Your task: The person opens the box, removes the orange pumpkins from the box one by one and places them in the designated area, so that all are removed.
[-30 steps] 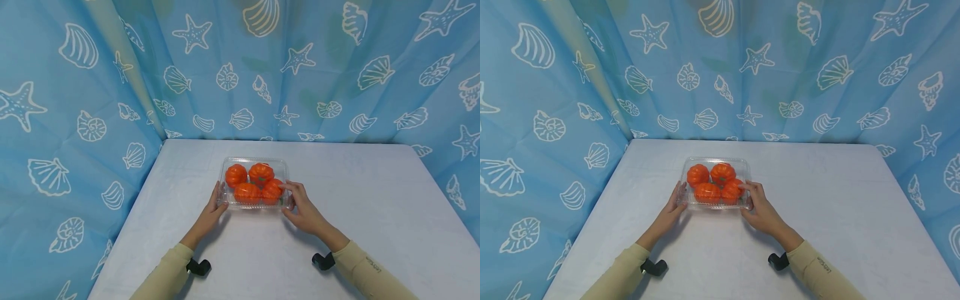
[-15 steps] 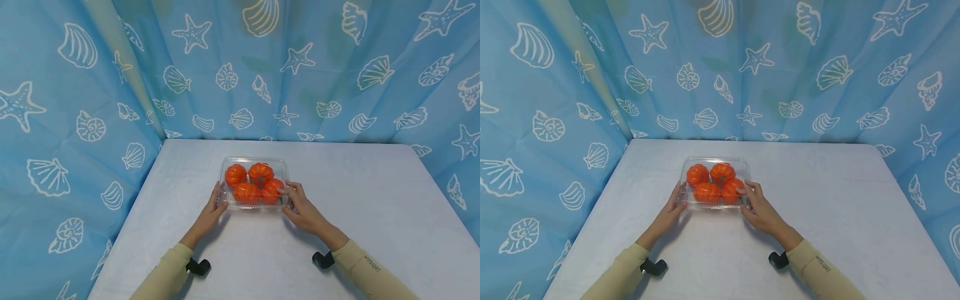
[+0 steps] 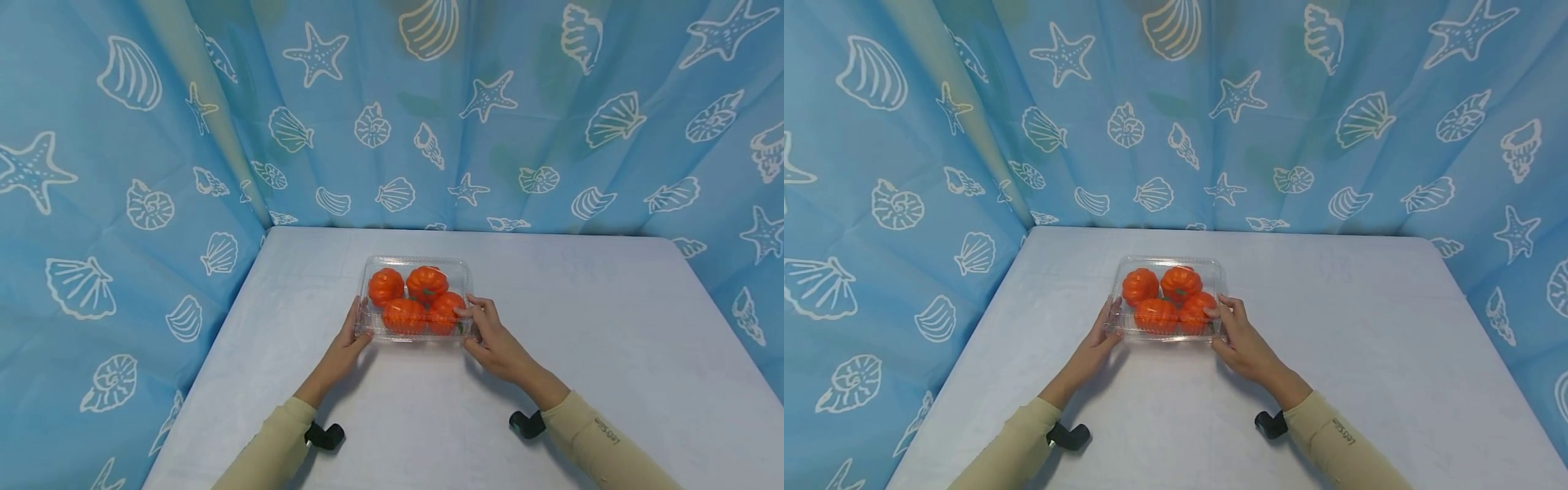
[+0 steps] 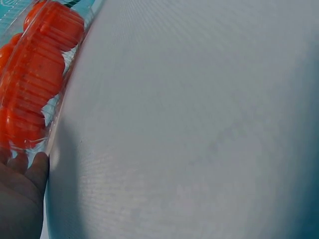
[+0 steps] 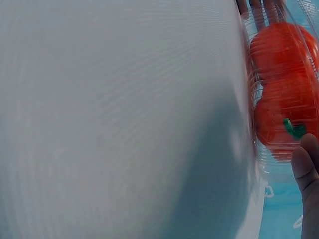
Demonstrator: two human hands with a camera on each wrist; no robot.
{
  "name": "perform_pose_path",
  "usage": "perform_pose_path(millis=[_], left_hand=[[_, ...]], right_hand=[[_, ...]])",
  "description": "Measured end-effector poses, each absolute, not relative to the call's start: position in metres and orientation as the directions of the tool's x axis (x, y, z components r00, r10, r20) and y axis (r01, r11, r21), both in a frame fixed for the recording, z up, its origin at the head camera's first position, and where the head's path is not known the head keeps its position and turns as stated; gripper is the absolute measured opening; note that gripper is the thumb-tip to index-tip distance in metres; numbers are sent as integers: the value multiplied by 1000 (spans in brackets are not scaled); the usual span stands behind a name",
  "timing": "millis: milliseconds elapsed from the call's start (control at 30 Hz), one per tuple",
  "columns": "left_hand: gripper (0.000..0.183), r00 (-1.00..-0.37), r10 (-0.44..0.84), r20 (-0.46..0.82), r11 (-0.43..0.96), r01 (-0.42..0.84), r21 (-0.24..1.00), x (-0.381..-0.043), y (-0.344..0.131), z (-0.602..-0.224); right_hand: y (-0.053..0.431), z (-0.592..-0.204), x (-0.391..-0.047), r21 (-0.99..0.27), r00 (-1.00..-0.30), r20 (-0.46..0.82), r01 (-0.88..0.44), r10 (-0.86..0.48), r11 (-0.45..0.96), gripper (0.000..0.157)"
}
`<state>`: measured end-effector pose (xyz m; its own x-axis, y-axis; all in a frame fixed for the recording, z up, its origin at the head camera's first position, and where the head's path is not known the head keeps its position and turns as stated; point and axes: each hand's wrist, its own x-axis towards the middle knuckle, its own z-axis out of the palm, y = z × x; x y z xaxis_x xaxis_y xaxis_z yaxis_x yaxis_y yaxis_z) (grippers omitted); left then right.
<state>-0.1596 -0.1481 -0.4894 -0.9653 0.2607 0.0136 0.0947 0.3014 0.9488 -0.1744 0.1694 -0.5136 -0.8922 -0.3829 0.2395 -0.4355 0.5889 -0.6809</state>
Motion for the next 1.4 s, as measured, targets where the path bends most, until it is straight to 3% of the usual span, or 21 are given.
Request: perform_pose_path(millis=[733, 1000, 1400], left_hand=[[72, -966, 257, 42, 297, 120, 947, -162, -147, -494], [75, -970, 242, 24, 330, 106, 938, -176, -151, -524], [76, -963, 267, 27, 364, 127, 923, -179, -155, -529]], right_hand=[[165, -519, -177, -674, -876, 278, -470, -393, 570, 35], [165, -519, -174, -657, -876, 296, -476, -381, 585, 36], [163, -514, -173, -603, -884, 280, -465, -373, 649, 31]])
